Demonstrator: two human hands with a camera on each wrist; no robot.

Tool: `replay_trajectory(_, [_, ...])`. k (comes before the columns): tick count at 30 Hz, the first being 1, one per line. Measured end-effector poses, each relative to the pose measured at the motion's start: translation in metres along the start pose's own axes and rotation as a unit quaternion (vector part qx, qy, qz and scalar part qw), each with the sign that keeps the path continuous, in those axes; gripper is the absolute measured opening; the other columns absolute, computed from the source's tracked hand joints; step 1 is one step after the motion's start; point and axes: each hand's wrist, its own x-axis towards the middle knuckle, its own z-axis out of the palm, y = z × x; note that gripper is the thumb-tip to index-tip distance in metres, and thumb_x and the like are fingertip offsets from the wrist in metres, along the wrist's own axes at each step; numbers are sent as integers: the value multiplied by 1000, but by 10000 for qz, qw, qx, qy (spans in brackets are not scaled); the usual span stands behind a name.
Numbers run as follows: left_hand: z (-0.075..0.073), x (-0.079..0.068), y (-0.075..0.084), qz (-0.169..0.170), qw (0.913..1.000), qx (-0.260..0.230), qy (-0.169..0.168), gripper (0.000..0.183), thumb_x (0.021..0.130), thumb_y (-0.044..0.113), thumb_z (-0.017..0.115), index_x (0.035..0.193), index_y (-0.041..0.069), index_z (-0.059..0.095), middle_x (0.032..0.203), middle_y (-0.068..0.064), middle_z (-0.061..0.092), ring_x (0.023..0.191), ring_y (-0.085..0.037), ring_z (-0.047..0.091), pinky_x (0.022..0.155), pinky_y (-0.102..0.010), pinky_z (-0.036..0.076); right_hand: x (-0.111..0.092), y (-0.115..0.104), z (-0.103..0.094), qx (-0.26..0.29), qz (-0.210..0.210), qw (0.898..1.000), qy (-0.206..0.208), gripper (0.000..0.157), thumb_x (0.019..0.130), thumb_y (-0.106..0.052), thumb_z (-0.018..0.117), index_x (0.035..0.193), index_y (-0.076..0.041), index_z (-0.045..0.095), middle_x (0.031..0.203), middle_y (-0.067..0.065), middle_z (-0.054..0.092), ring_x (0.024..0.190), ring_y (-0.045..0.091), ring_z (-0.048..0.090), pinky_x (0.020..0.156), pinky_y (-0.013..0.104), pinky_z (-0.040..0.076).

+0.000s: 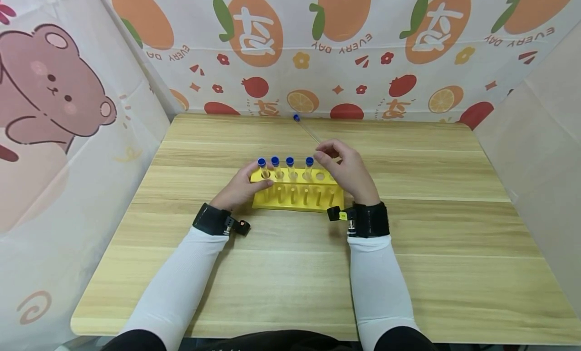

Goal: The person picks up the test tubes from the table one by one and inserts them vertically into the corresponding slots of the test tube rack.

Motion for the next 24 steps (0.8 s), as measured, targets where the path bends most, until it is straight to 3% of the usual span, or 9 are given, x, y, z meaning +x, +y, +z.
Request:
replay_trajectory(11, [1,0,-1,-44,10000,12,9,43,95,22,66,135,14,53,140,-9,51,126,-23,50,105,-40,43,-2,12,-16,202,441,9968,643,44,99,-49,53,121,-12,62,112,8,63,100,18,57,77,30,48])
replay_trajectory(14, [0,4,-11,-29,10000,-20,27,43,95,25,67,135,17,53,139,-6,51,126,-22,50,106,-40,42,-1,17,-20,201,625,9952,720,50,98,-53,51,124,-11,61,115,9,63,103,23,58,75,28,49])
replay_trajectory(21, [-1,12,-25,67,9999,31,101,43,93,33,69,132,22,55,140,-2,51,127,-21,50,106,-42,42,0,30,-27,350,1158,9900,722,63,94,-64,47,128,-13,61,123,14,61,111,31,57,88,44,48])
replay_trajectory(24, [-2,14,-28,56,9999,57,100,43,93,32,69,132,22,55,142,-2,50,128,-20,49,107,-41,42,0,36,-29,404,1405,9876,566,67,94,-67,42,130,-13,59,125,14,60,110,27,56,88,42,46])
